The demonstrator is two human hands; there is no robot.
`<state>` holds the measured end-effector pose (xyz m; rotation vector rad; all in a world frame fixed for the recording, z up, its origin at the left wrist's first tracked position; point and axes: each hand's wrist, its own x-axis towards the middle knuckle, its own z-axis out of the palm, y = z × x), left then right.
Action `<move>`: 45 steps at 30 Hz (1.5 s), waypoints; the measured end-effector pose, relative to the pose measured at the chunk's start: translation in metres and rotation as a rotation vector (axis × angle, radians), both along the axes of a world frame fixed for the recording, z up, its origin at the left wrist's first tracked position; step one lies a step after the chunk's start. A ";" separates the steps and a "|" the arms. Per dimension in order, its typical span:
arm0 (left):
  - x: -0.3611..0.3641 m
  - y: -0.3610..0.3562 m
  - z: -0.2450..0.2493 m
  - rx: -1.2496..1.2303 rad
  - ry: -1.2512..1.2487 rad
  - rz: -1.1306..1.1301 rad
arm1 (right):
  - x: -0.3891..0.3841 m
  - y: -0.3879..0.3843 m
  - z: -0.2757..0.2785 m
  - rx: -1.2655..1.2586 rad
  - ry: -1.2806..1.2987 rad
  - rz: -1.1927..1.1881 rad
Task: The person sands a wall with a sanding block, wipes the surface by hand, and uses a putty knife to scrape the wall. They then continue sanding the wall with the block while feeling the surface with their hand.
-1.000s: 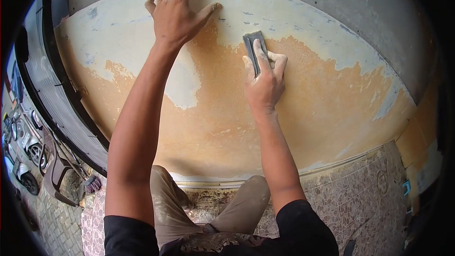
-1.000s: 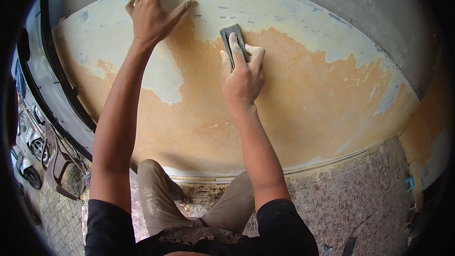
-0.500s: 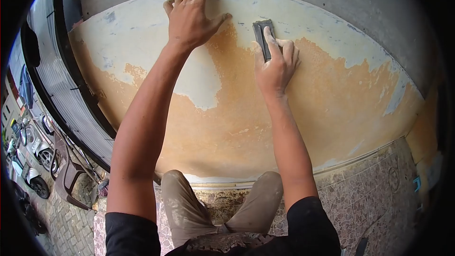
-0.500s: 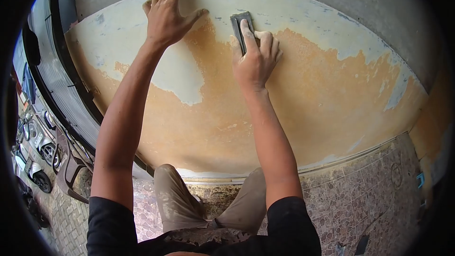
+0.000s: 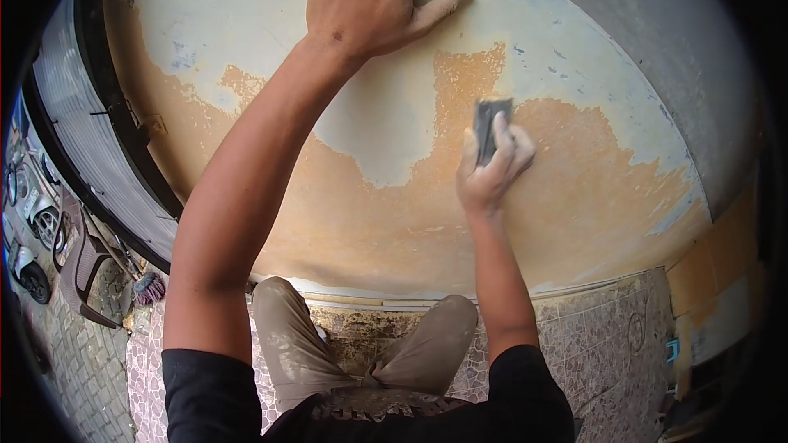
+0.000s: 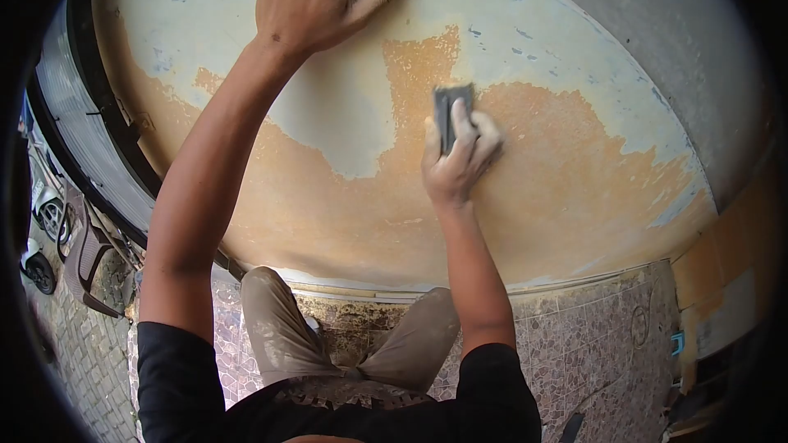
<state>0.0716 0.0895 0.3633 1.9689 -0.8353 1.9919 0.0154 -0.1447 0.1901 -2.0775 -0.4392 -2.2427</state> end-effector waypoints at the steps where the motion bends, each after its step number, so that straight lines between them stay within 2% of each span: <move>1: 0.001 0.000 0.000 -0.104 -0.007 0.018 | -0.003 0.000 0.045 0.011 0.005 -0.051; 3: 0.002 0.001 0.001 -0.148 -0.038 -0.015 | -0.012 0.012 0.111 0.152 0.033 -0.009; 4: 0.003 0.002 0.000 -0.134 -0.040 -0.028 | -0.007 0.011 0.124 0.144 0.040 -0.001; 6: 0.003 0.007 0.001 -0.116 -0.049 -0.052 | 0.002 0.010 0.136 0.050 -0.037 -0.133; 9: 0.006 0.009 0.000 -0.113 -0.061 -0.065 | 0.011 0.031 0.067 0.000 -0.083 -0.164; 13: 0.008 0.009 -0.001 -0.121 -0.095 -0.080 | -0.001 0.027 -0.079 -0.220 0.134 -0.012; 15: 0.010 0.009 -0.003 -0.133 -0.108 -0.076 | -0.008 0.021 -0.077 -0.292 0.179 0.012; 16: 0.010 0.009 -0.002 -0.134 -0.113 -0.076 | -0.013 0.021 -0.070 -0.350 0.222 0.038; 17: 0.010 0.009 -0.002 -0.131 -0.116 -0.077 | -0.008 0.013 -0.051 -0.313 0.149 0.001; 18: 0.011 0.008 -0.002 -0.131 -0.111 -0.083 | 0.000 0.007 -0.012 -0.279 0.078 -0.034; 20: 0.011 0.008 -0.003 -0.149 -0.162 -0.077 | 0.002 0.006 0.079 -0.030 -0.003 -0.047; 21: 0.010 0.007 -0.004 -0.155 -0.151 -0.077 | 0.008 0.004 0.116 0.073 -0.039 0.071; 23: 0.009 0.007 -0.003 -0.170 -0.151 -0.111 | 0.013 0.004 0.156 0.074 -0.059 0.131; 24: 0.009 0.007 -0.002 -0.172 -0.146 -0.105 | 0.016 0.008 0.150 0.072 -0.052 0.136; 25: 0.010 0.007 -0.002 -0.175 -0.154 -0.116 | 0.019 0.016 0.133 0.046 -0.094 0.021; 27: 0.009 0.007 -0.002 -0.178 -0.169 -0.129 | 0.020 0.031 0.072 -0.054 -0.105 -0.158; 31: 0.006 0.008 -0.002 -0.175 -0.118 -0.168 | 0.002 0.034 -0.105 -0.336 0.101 0.041; 33: 0.002 0.010 -0.003 -0.171 -0.091 -0.174 | -0.013 0.024 -0.109 -0.411 0.176 0.033; 34: 0.001 0.011 -0.003 -0.161 -0.067 -0.180 | -0.015 0.020 -0.102 -0.481 0.251 0.022; 35: 0.000 0.012 -0.002 -0.147 -0.048 -0.186 | -0.007 0.013 -0.087 -0.423 0.160 0.009; 36: 0.000 0.014 0.000 -0.148 -0.061 -0.178 | 0.003 0.009 -0.055 -0.370 0.071 -0.002; 38: -0.002 0.012 -0.001 -0.149 -0.016 -0.185 | -0.001 0.014 0.046 -0.123 0.005 -0.102; 40: -0.004 0.011 -0.001 -0.155 -0.012 -0.188 | 0.005 0.007 0.124 0.014 -0.041 -0.018; 41: -0.004 0.011 0.000 -0.154 -0.005 -0.191 | 0.007 0.005 0.142 0.060 -0.065 0.045; 43: -0.005 0.012 0.001 -0.154 0.004 -0.196 | 0.012 0.018 0.128 0.055 -0.080 0.021; 44: -0.006 0.012 0.000 -0.153 0.027 -0.205 | 0.014 0.029 0.111 0.051 -0.082 -0.009; 45: -0.006 0.011 0.000 -0.153 0.015 -0.207 | 0.012 0.041 0.075 -0.063 -0.065 -0.086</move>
